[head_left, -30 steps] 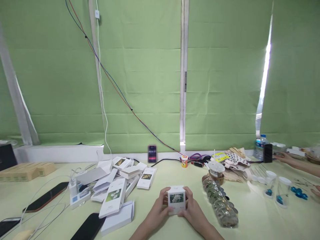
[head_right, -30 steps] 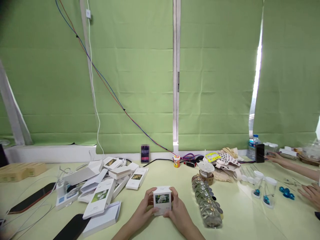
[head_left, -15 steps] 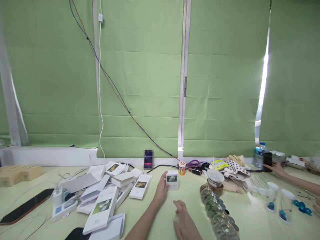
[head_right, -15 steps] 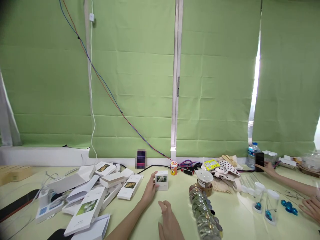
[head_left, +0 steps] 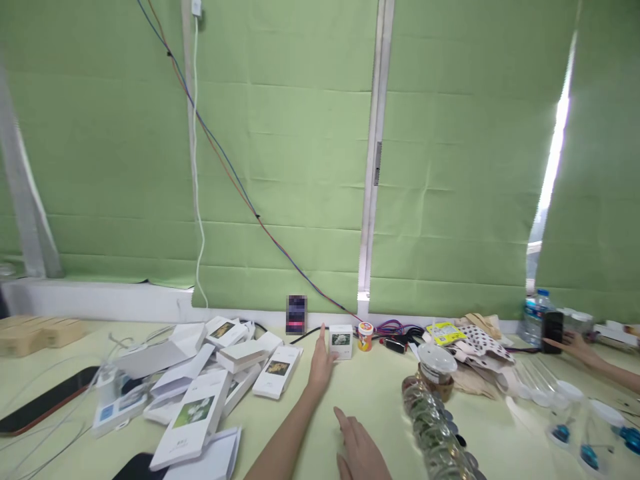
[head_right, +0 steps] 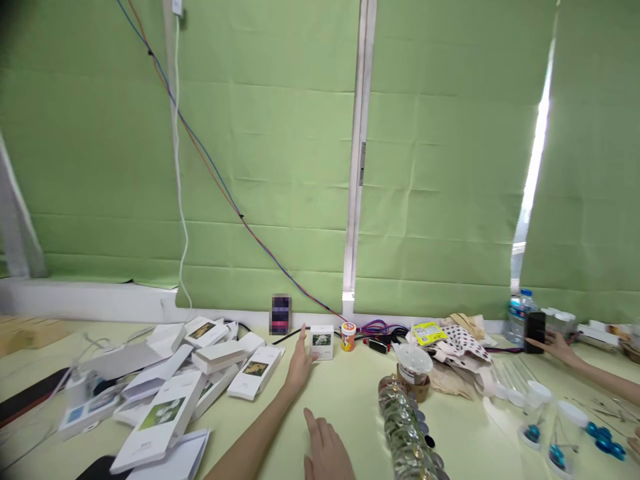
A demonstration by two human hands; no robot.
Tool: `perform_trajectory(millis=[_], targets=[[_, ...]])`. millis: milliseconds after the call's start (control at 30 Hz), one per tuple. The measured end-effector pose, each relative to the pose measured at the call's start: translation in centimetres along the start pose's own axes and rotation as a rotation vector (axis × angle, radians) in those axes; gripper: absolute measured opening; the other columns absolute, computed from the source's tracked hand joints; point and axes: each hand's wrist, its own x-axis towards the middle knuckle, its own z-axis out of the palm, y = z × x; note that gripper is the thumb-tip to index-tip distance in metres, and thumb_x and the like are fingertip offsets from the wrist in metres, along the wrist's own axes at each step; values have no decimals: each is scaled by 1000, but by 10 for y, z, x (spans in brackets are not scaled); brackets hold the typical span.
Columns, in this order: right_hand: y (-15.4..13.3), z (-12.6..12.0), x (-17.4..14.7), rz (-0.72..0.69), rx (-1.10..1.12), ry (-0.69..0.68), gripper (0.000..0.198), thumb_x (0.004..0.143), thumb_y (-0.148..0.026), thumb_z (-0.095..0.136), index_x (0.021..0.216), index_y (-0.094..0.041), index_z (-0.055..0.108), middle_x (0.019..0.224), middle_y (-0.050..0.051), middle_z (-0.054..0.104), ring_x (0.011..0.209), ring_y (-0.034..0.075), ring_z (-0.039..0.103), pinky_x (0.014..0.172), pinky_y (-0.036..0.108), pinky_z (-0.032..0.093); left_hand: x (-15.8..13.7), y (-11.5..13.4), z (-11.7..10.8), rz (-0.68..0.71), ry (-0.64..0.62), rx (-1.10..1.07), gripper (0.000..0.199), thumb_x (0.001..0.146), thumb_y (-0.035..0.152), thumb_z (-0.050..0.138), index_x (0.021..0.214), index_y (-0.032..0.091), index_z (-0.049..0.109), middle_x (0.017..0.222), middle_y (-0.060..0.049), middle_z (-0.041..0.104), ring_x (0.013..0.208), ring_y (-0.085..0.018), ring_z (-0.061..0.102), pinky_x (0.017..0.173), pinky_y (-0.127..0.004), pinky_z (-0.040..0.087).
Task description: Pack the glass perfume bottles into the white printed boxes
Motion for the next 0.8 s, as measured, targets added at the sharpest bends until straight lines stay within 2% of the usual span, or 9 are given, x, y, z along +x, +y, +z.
perform_trajectory(millis=[133,267,333,400,500,533,600,700,800], targets=[[-8,-20,-12,-61,35,-73,79,70,-8,45,147,-13,27,127,16,55,113,31,51,101,42,38,-37,10,-19,21,1,206,66,73,16,51,138,13,39,146,-16,38,142,-32,16,114,-52,11],[-14,-30,-24,-86,134,-39,76,72,-7,44,146,-20,29,118,11,58,102,25,56,97,38,41,-67,15,-47,-24,40,428,64,79,24,48,140,5,36,149,-22,31,143,-37,2,111,-62,-2],[-15,-31,-28,-87,198,2,74,73,-6,43,144,-21,30,114,9,59,94,22,58,92,35,44,-80,18,-60,-72,39,551,63,82,28,44,140,3,35,145,-26,36,141,-43,9,106,-70,-4],[-15,-31,-32,-97,245,30,71,74,-6,42,142,-19,32,112,9,59,89,21,58,89,33,45,-93,24,-70,-66,-6,607,60,83,30,44,138,6,40,137,-24,47,135,-45,24,105,-71,-1],[-14,-31,-34,-126,306,52,65,76,-6,41,140,-18,33,107,7,59,80,18,58,83,32,47,-111,42,-82,52,-118,582,50,84,32,47,132,18,49,122,-14,61,124,-34,45,112,-56,11],[-13,-31,-34,-132,329,66,62,78,-7,40,139,-19,33,106,7,59,77,18,57,81,31,47,-116,49,-86,91,-148,566,47,86,33,46,130,20,50,120,-12,61,121,-32,48,113,-52,15],[-13,-34,-34,-116,386,115,54,83,-11,38,136,-21,35,103,6,59,77,17,57,79,31,47,-122,63,-93,106,-171,530,48,85,40,49,128,19,51,121,-13,59,121,-33,46,112,-53,16],[-12,-41,-35,-12,466,230,36,91,-25,36,127,-22,41,96,5,58,82,19,58,80,32,46,-126,76,-103,-53,-234,437,70,70,51,66,129,17,50,128,-18,54,126,-41,38,108,-58,17],[-10,-46,-35,133,510,333,29,93,-40,36,112,-23,49,87,4,57,83,22,57,79,35,45,-130,80,-110,-199,-398,282,78,60,52,73,128,20,51,122,-16,59,116,-41,48,99,-54,31]])
